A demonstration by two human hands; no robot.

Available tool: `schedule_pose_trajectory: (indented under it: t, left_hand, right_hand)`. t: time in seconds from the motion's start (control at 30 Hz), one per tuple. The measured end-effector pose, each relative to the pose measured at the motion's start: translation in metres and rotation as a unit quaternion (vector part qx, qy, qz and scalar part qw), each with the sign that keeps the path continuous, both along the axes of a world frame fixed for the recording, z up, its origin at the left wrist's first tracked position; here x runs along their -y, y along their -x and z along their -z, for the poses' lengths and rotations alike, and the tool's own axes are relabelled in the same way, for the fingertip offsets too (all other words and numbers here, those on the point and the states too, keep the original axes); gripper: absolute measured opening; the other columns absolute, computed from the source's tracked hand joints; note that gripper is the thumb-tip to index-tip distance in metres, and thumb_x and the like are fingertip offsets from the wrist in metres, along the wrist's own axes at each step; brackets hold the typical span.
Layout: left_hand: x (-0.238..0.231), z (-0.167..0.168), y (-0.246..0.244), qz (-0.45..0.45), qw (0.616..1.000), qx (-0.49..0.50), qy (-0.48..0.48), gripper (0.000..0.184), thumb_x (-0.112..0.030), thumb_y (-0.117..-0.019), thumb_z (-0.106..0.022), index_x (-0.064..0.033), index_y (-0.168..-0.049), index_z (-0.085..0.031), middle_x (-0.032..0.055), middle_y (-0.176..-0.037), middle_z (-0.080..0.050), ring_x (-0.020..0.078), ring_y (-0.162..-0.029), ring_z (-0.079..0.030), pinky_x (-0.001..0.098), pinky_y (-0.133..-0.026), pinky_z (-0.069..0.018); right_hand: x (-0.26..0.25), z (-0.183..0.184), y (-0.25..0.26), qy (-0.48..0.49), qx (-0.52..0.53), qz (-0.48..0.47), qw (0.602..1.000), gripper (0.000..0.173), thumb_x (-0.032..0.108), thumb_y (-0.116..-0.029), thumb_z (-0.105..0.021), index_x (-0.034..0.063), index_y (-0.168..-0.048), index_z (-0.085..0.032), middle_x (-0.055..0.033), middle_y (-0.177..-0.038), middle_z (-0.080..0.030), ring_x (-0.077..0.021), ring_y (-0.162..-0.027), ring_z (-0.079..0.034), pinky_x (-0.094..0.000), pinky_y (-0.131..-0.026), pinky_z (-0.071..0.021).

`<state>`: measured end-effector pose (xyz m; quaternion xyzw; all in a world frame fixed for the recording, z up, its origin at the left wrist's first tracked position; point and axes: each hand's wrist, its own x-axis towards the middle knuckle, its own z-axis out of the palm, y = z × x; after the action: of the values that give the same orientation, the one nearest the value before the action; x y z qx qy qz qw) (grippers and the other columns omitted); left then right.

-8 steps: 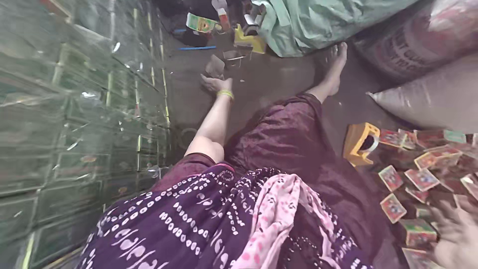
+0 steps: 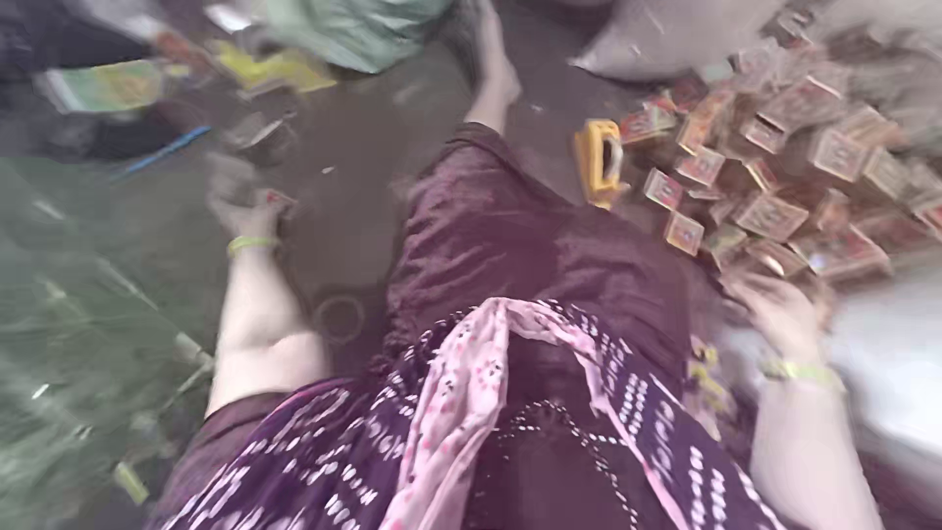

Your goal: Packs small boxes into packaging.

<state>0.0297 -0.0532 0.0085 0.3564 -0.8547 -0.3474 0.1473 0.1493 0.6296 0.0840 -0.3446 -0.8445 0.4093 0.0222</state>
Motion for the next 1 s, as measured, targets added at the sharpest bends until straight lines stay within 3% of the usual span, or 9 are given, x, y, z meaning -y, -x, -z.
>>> schedule_pose_trajectory:
  t: [0.03, 0.13, 0.3, 0.4, 0.53, 0.67, 0.8, 0.87, 1.0]
  left_hand:
    - [-0.019, -0.020, 0.008, -0.063, 0.988, 0.008, -0.143, 0.103, 0.007, -0.0801, -0.079, 0.0066, -0.158, -0.012, 0.0183, -0.156, -0.041, 0.0145, -0.136, -0.047, 0.0252, -0.114, -0.0346]
    - [-0.048, -0.007, -0.014, 0.004, 0.956, -0.170, -0.238, 0.082, 0.009, -0.0891, -0.063, 0.0137, -0.154, -0.012, 0.0300, -0.146, -0.042, 0.0214, -0.127, -0.054, 0.0266, -0.104, -0.0476]
    - [-0.141, -0.053, -0.035, 0.049, 0.841, -0.273, -0.464, 0.028, -0.003, -0.1022, -0.022, -0.0083, -0.120, -0.042, -0.0028, -0.101, -0.059, 0.0015, -0.092, -0.063, 0.0208, -0.086, -0.0536]
    - [-0.150, 0.002, -0.040, 0.303, 0.672, -0.326, -0.592, 0.030, -0.024, -0.0940, -0.054, -0.0127, -0.121, -0.060, 0.0055, -0.114, -0.071, 0.0177, -0.108, -0.068, 0.0402, -0.094, -0.0570]
    - [-0.215, -0.027, -0.059, 0.423, 0.603, -0.147, -0.660, 0.061, -0.062, -0.0816, -0.074, -0.0181, -0.124, -0.067, 0.0040, -0.116, -0.072, 0.0190, -0.107, -0.070, 0.0404, -0.093, -0.0590]
    - [-0.276, -0.072, -0.095, 0.512, 0.689, 0.059, -0.510, 0.072, -0.026, -0.0850, -0.068, -0.0145, -0.146, -0.030, -0.0024, -0.109, -0.068, 0.0055, -0.090, -0.069, 0.0255, -0.076, -0.0611]
    - [-0.296, -0.058, -0.089, 0.684, 0.466, 0.137, -0.545, 0.088, -0.024, -0.0849, -0.082, -0.0196, -0.151, -0.025, 0.0028, -0.115, -0.070, 0.0065, -0.078, -0.068, 0.0210, -0.059, -0.0563]
    - [-0.295, -0.054, -0.079, 0.721, 0.407, 0.126, -0.546, 0.066, -0.020, -0.0839, -0.084, -0.0123, -0.139, -0.049, 0.0008, -0.117, -0.071, 0.0081, -0.099, -0.070, 0.0259, -0.083, -0.0604]
    - [-0.300, -0.063, -0.082, 0.703, 0.496, 0.096, -0.500, 0.042, -0.010, -0.0748, -0.086, -0.0083, -0.113, -0.068, -0.0055, -0.099, -0.075, 0.0030, -0.093, -0.071, 0.0247, -0.087, -0.0597]
  right_hand:
    - [-0.013, 0.005, -0.007, -0.005, 0.054, 0.023, 0.998, 0.044, 0.018, -0.0973, -0.068, 0.0000, -0.136, -0.057, -0.0154, -0.117, -0.068, -0.0166, -0.091, -0.070, -0.0346, -0.079, -0.0603]
    - [-0.047, 0.032, -0.030, -0.052, 0.185, 0.023, 0.981, 0.042, 0.021, -0.0982, -0.069, -0.0002, -0.133, -0.060, -0.0217, -0.119, -0.069, -0.0297, -0.100, -0.071, -0.0482, -0.090, -0.0571]
    - [-0.066, 0.095, -0.050, -0.129, 0.312, -0.073, 0.939, 0.039, 0.013, -0.0947, -0.068, 0.0010, -0.131, -0.063, -0.0299, -0.125, -0.064, -0.0486, -0.118, -0.061, -0.0702, -0.098, -0.0453]
    - [-0.059, 0.122, -0.049, -0.148, 0.328, -0.136, 0.923, 0.037, 0.025, -0.1026, -0.060, 0.0055, -0.133, -0.064, -0.0271, -0.127, -0.066, -0.0466, -0.119, -0.062, -0.0690, -0.099, -0.0467]
    - [-0.036, 0.111, -0.050, -0.145, 0.330, -0.160, 0.919, 0.038, 0.021, -0.1058, -0.053, 0.0064, -0.141, -0.056, -0.0273, -0.136, -0.061, -0.0471, -0.127, -0.058, -0.0685, -0.104, -0.0432]
    - [-0.056, 0.129, -0.060, -0.132, 0.289, -0.162, 0.934, 0.038, 0.022, -0.1019, -0.062, -0.0003, -0.132, -0.062, -0.0321, -0.137, -0.057, -0.0499, -0.128, -0.055, -0.0681, -0.105, -0.0433]
    - [-0.064, 0.115, -0.056, -0.168, 0.290, -0.185, 0.924, 0.035, 0.028, -0.1021, -0.060, -0.0002, -0.121, -0.069, -0.0294, -0.124, -0.066, -0.0466, -0.120, -0.061, -0.0643, -0.103, -0.0450]
    - [-0.064, 0.103, -0.057, -0.194, 0.229, -0.151, 0.942, 0.032, 0.018, -0.1024, -0.059, -0.0023, -0.125, -0.067, -0.0312, -0.129, -0.063, -0.0482, -0.125, -0.058, -0.0642, -0.108, -0.0415]
    - [-0.030, 0.051, -0.055, -0.136, -0.148, -0.038, 0.979, 0.036, 0.022, -0.0999, -0.066, 0.0005, -0.129, -0.064, -0.0183, -0.119, -0.070, -0.0246, -0.106, -0.069, -0.0427, -0.097, -0.0549]
